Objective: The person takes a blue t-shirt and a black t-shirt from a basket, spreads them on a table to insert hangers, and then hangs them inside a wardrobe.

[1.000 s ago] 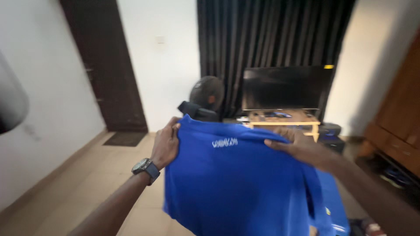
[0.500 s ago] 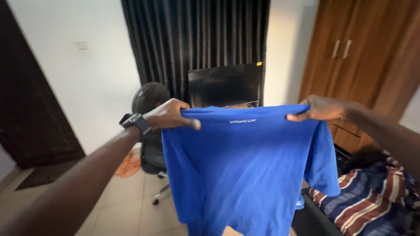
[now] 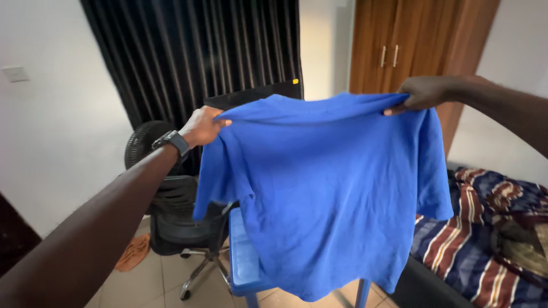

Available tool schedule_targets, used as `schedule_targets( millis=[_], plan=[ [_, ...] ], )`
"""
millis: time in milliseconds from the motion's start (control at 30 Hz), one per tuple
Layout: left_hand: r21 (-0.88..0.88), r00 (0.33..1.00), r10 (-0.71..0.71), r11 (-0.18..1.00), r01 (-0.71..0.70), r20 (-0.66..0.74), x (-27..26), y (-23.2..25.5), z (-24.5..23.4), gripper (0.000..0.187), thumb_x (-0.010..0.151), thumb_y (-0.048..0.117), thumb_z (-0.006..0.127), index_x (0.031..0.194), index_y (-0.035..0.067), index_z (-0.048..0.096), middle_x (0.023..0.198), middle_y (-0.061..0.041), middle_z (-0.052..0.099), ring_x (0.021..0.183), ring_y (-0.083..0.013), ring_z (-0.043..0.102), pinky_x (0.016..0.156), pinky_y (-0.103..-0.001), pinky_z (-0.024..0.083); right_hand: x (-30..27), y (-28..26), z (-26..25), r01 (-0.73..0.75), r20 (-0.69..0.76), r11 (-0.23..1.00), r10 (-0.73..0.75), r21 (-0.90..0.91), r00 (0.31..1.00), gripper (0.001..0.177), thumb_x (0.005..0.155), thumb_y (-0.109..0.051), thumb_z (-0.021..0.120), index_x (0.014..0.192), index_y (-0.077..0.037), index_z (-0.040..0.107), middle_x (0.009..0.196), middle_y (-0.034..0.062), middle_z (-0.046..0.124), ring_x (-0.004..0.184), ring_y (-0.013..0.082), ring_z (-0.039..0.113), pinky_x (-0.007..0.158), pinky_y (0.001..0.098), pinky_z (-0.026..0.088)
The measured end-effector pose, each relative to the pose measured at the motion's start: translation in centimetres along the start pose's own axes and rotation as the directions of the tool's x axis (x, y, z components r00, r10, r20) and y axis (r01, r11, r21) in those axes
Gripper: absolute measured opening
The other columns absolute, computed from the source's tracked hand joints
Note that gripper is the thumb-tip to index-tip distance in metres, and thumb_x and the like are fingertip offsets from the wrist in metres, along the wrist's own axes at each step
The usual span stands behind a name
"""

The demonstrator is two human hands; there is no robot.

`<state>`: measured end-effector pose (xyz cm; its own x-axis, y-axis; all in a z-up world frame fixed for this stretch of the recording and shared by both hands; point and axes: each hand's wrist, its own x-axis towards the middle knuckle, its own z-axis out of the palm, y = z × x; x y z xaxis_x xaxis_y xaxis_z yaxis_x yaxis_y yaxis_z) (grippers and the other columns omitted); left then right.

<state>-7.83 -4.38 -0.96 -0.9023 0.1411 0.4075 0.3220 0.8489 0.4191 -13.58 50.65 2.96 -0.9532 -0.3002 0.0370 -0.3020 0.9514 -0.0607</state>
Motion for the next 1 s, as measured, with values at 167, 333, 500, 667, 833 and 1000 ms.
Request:
schedule_targets(
  millis=[167, 333, 500, 667, 833, 1000],
  plan=[
    [-0.169, 0.994, -0.09, 0.983, 0.077, -0.069, 3.2, -1.2, 0.7, 0.03, 0.098, 0.036, 0.063, 0.107, 0.009, 0.073, 0.081, -0.009, 0.071, 0.07, -0.0214, 0.068, 0.068, -0.047, 0.055, 5.1, 3.4, 1.7, -0.053, -0.062, 0.992, 0.046, -0.116, 0.997, 0.082, 0.085, -0.076, 0.049, 0.071, 0.0, 0.075, 0.066, 0.0164, 0.068, 0.07, 0.0311, 0.069, 0.068, 0.0493, 0.051],
    [0.258, 0.996, 0.068, 0.965, -0.05, -0.062, 6.8, -3.4, 2.3, 0.053, 0.105, 0.05, 0.056, 0.09, 0.002, 0.073, 0.076, -0.018, 0.072, 0.069, -0.03, 0.069, 0.071, -0.048, 0.054, 11.8, 7.9, 5.0, -0.156, -0.186, 0.97, 0.121, -0.188, 0.975, 0.089, 0.095, -0.078, 0.044, 0.078, 0.005, 0.07, 0.073, 0.0219, 0.066, 0.076, 0.0355, 0.068, 0.071, 0.0517, 0.056],
    [0.497, 0.971, 0.238, 0.839, -0.223, 0.033, 14.9, -6.6, 5.0, 0.067, 0.1, 0.063, 0.052, 0.085, 0.001, 0.072, 0.081, -0.02, 0.071, 0.077, -0.0345, 0.07, 0.075, -0.051, 0.055, 22.0, 12.1, 7.6, -0.077, -0.169, 0.992, 0.06, -0.102, 0.984, 0.079, 0.092, -0.075, 0.043, 0.107, -0.005, 0.076, 0.075, 0.0213, 0.069, 0.079, 0.0357, 0.07, 0.076, 0.0523, 0.056],
    [0.564, 0.99, 0.129, 0.814, -0.14, 0.059, 24.0, -10.8, 5.7, 0.08, 0.097, 0.073, 0.048, 0.094, -0.004, 0.067, 0.079, -0.024, 0.069, 0.078, -0.037, 0.072, 0.076, -0.051, 0.056, 32.6, 14.0, 8.2, 0.03, -0.234, 0.999, -0.032, -0.011, 0.972, 0.073, 0.098, -0.068, 0.049, 0.124, -0.007, 0.077, 0.077, 0.0206, 0.069, 0.079, 0.0358, 0.069, 0.076, 0.0513, 0.055],
    [0.633, 0.984, 0.177, 0.758, -0.158, 0.033, 29.2, -10.6, 6.3, 0.092, 0.083, 0.08, 0.06, 0.106, -0.009, 0.054, 0.077, -0.026, 0.068, 0.079, -0.0395, 0.072, 0.073, -0.05, 0.058, 38.9, 14.5, 6.7, -0.014, -0.244, 0.994, 0.04, 0.107, 0.969, 0.059, 0.104, -0.056, 0.055, 0.124, -0.005, 0.076, 0.081, 0.0241, 0.07, 0.075, 0.0388, 0.073, 0.074, 0.0537, 0.056],
    [0.652, 0.997, 0.051, 0.758, 0.0, -0.059, 31.1, -9.8, 7.2, 0.077, 0.092, 0.068, 0.063, 0.113, -0.004, 0.047, 0.077, -0.026, 0.068, 0.076, -0.0395, 0.073, 0.073, -0.048, 0.059, 41.0, 15.1, 8.0, 0.254, -0.494, 0.967, -0.203, 0.036, 0.845, 0.048, 0.107, -0.043, 0.055, 0.128, -0.003, 0.072, 0.098, 0.0242, 0.073, 0.087, 0.0389, 0.071, 0.082, 0.0522, 0.056]
  ],
)
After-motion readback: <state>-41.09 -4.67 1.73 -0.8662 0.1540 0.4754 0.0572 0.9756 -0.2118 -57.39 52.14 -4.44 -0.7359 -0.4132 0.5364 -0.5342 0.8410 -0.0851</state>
